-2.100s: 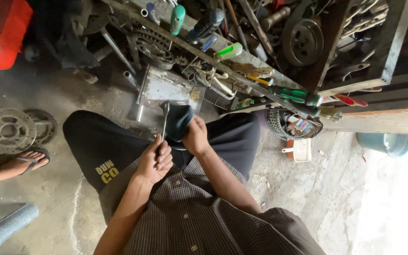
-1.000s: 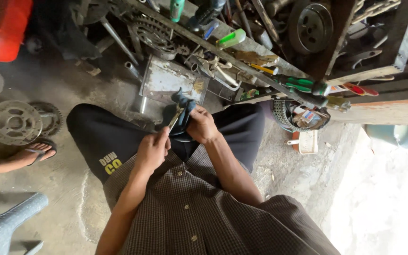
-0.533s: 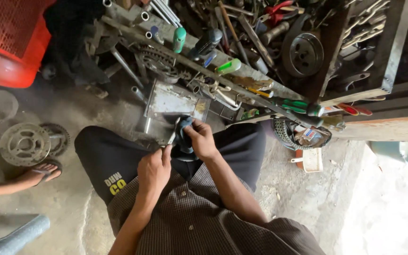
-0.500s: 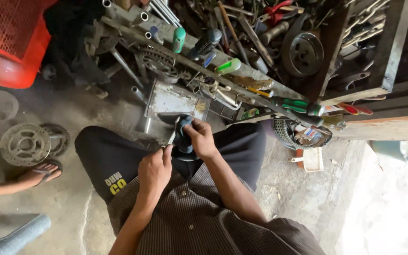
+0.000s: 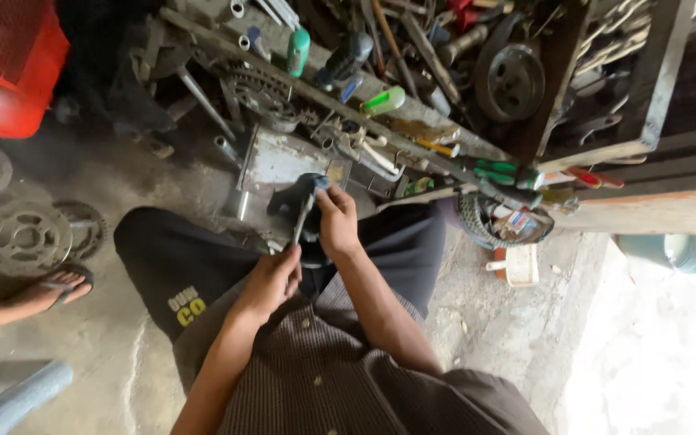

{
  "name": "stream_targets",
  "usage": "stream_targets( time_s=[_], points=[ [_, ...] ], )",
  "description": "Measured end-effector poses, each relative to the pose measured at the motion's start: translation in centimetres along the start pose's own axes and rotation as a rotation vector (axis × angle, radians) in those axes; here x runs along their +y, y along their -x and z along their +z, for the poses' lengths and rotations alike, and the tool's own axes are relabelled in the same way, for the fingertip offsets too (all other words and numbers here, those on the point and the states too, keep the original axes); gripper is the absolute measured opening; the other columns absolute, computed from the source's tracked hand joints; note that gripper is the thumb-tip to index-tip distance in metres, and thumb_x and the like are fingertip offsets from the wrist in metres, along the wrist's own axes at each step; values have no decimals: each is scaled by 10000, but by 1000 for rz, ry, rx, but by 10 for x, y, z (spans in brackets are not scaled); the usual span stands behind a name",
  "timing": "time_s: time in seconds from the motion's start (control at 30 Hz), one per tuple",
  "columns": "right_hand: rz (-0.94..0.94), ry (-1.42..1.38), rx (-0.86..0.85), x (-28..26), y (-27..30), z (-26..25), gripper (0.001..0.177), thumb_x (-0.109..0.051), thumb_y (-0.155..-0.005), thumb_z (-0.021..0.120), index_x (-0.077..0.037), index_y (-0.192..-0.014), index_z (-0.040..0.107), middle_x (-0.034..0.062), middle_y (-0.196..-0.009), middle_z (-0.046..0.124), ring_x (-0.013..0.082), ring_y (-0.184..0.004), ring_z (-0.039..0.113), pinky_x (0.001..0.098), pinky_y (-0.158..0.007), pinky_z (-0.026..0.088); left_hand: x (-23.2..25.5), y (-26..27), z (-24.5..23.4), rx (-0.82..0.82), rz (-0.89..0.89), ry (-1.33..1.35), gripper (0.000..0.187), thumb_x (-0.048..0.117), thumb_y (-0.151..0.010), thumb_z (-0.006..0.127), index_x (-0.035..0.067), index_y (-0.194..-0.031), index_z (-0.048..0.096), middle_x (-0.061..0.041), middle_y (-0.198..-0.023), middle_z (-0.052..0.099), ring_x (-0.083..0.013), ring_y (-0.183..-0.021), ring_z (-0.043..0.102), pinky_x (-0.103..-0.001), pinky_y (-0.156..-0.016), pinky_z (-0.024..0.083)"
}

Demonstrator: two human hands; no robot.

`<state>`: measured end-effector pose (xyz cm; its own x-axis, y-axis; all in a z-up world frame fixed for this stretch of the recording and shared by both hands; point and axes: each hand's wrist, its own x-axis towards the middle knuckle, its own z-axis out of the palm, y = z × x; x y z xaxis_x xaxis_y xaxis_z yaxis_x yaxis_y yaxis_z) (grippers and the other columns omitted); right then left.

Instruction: The person sits on the floor in a workshop and wipes a wrench with a cloth. They then reach up to a wall-mounted rack to select a socket, attach it to the wrench, and continue wiping the tool combination with the cloth.

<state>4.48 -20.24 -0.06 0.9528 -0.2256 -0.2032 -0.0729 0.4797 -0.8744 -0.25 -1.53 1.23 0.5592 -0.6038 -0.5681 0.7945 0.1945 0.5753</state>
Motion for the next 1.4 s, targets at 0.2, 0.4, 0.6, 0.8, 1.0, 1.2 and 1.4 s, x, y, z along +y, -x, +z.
stream_targets(
  time_s=[0.2, 0.4, 0.6, 0.8, 1.0, 1.2, 1.4],
  points=[
    [189, -337, 21, -24, 20, -2, 233, -145, -1050, 497, -11, -1117, 677, 52, -988, 729, 161, -868, 694, 330, -810, 577, 40, 38, 27, 238, 245, -609, 514, 401, -1048, 536, 41, -689, 615, -39, -501, 586, -123, -437, 531, -305, -444, 395],
    [193, -245, -145, 7, 18, -9, 210, -122, -1096, 533, 14, -1151, 682, 39, -979, 694, 127, -828, 642, 286, -749, 540, 57, 36, 43, 443, 384, -1114, 413, 412, -982, 586, 57, -802, 695, -98, -564, 661, -270, -487, 659, -416, -484, 481],
    [283, -286, -77, 22, 16, -15, 154, -87, -1048, 562, 3, -1111, 670, 54, -963, 709, 161, -827, 666, 307, -752, 544, 48, 32, 42, 632, 516, -1395, 445, 435, -992, 600, 74, -751, 694, -147, -592, 661, -382, -556, 643, -489, -516, 499],
    [307, -264, 38, -4, 20, 11, 196, -62, -1002, 501, 12, -1076, 667, 94, -974, 727, 221, -865, 696, 354, -813, 565, 33, 32, 37, 696, 572, -1393, 382, 443, -964, 614, 107, -809, 714, -140, -576, 662, -350, -489, 649, -466, -436, 496],
    [267, -306, 87, -5, 11, -4, 280, -161, -1036, 462, 0, -1133, 670, 95, -1013, 718, 230, -891, 690, 378, -828, 578, 36, 33, 27, 678, 671, -1382, 411, 444, -969, 602, 102, -751, 663, -133, -581, 654, -365, -512, 645, -475, -458, 495],
    [309, -296, -96, 4, 22, -2, 315, -183, -1036, 489, -20, -1257, 644, 88, -1091, 710, 218, -953, 688, 374, -864, 568, 37, 32, 19, 702, 649, -1346, 454, 455, -1000, 581, 89, -744, 661, -124, -563, 636, -345, -503, 639, -463, -459, 491],
    [287, -260, -3, 14, 20, 13, 296, -237, -1073, 545, -34, -1274, 624, 85, -1128, 699, 234, -988, 677, 398, -894, 565, 41, 38, 15, 598, 486, -1283, 425, 451, -1025, 554, 104, -810, 674, -60, -534, 615, -254, -413, 612, -412, -417, 490]
  ],
)
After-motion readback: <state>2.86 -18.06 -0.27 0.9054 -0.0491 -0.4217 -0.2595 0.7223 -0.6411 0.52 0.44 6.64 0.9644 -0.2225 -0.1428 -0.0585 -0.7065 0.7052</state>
